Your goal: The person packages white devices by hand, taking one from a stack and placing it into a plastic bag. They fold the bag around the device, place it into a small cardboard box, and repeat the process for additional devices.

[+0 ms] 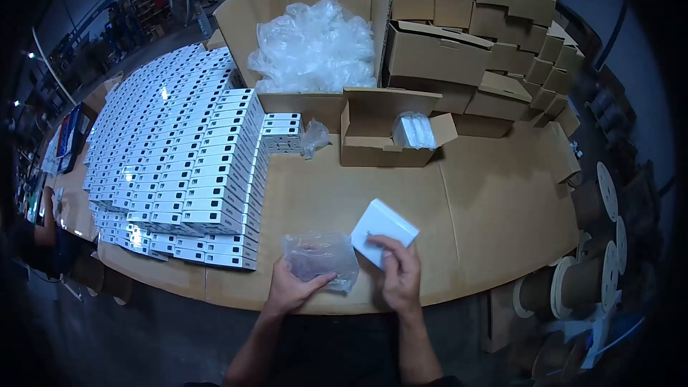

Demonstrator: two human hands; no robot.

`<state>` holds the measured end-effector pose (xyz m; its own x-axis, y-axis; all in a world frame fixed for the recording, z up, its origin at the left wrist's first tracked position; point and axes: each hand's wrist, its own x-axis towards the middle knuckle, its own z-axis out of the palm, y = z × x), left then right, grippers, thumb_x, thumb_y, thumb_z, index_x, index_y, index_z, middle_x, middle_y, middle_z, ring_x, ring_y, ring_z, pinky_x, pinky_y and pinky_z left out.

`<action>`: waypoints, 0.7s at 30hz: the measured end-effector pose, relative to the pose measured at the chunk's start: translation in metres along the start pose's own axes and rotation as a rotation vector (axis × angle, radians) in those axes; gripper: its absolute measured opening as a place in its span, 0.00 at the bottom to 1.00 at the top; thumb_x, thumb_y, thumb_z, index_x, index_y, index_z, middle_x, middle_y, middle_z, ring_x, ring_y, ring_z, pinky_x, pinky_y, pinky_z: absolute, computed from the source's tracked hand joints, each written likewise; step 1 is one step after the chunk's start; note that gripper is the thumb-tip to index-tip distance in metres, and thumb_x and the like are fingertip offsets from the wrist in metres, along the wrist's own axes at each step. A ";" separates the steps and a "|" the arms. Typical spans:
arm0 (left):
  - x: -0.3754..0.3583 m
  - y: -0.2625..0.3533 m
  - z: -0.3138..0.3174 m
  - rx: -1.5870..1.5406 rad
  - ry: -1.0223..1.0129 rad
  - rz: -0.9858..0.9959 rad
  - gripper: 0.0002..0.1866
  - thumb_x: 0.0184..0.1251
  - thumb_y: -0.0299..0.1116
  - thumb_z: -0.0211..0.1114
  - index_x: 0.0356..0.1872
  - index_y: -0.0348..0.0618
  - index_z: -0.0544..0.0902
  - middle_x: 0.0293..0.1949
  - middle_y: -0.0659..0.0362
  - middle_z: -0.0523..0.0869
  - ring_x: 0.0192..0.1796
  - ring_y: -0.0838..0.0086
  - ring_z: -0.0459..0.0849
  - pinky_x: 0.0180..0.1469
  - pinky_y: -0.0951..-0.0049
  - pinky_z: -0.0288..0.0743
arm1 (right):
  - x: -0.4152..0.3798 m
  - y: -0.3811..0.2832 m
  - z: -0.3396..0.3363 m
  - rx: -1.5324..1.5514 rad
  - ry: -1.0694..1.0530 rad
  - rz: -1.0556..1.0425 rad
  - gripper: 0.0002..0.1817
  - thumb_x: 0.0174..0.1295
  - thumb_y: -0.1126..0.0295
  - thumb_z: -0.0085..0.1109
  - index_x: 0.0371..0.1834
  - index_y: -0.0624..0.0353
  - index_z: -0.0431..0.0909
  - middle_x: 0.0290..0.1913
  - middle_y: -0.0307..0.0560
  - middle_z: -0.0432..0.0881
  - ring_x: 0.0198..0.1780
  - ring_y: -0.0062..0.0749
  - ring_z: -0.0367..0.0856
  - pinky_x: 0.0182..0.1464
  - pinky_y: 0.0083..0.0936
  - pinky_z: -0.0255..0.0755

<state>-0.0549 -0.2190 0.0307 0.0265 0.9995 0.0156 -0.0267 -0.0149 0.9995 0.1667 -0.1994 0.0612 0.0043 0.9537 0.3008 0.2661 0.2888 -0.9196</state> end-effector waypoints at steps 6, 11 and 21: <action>-0.001 0.006 -0.003 0.200 -0.060 0.109 0.27 0.55 0.29 0.85 0.55 0.33 0.83 0.48 0.50 0.92 0.51 0.68 0.92 0.56 0.67 0.86 | 0.044 -0.028 -0.010 0.421 0.008 -0.103 0.19 0.69 0.80 0.63 0.63 0.63 0.78 0.54 0.52 0.82 0.51 0.33 0.81 0.54 0.26 0.75; -0.002 0.012 -0.001 0.281 -0.105 0.035 0.29 0.54 0.28 0.86 0.55 0.32 0.82 0.47 0.52 0.92 0.50 0.71 0.92 0.56 0.69 0.85 | 0.076 -0.044 -0.011 0.115 -0.285 -0.382 0.14 0.54 0.85 0.67 0.43 0.61 0.88 0.40 0.48 0.81 0.40 0.34 0.80 0.42 0.28 0.75; 0.004 -0.001 -0.001 0.236 -0.007 0.037 0.30 0.54 0.36 0.86 0.56 0.36 0.82 0.46 0.47 0.93 0.50 0.63 0.94 0.53 0.63 0.87 | 0.085 -0.045 0.002 0.147 -0.506 -0.322 0.14 0.58 0.73 0.58 0.43 0.61 0.91 0.39 0.52 0.80 0.40 0.41 0.79 0.45 0.32 0.74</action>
<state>-0.0562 -0.2147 0.0298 0.0373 0.9979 0.0520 0.2069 -0.0587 0.9766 0.1527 -0.1314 0.1276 -0.5216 0.7278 0.4453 0.0424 0.5433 -0.8384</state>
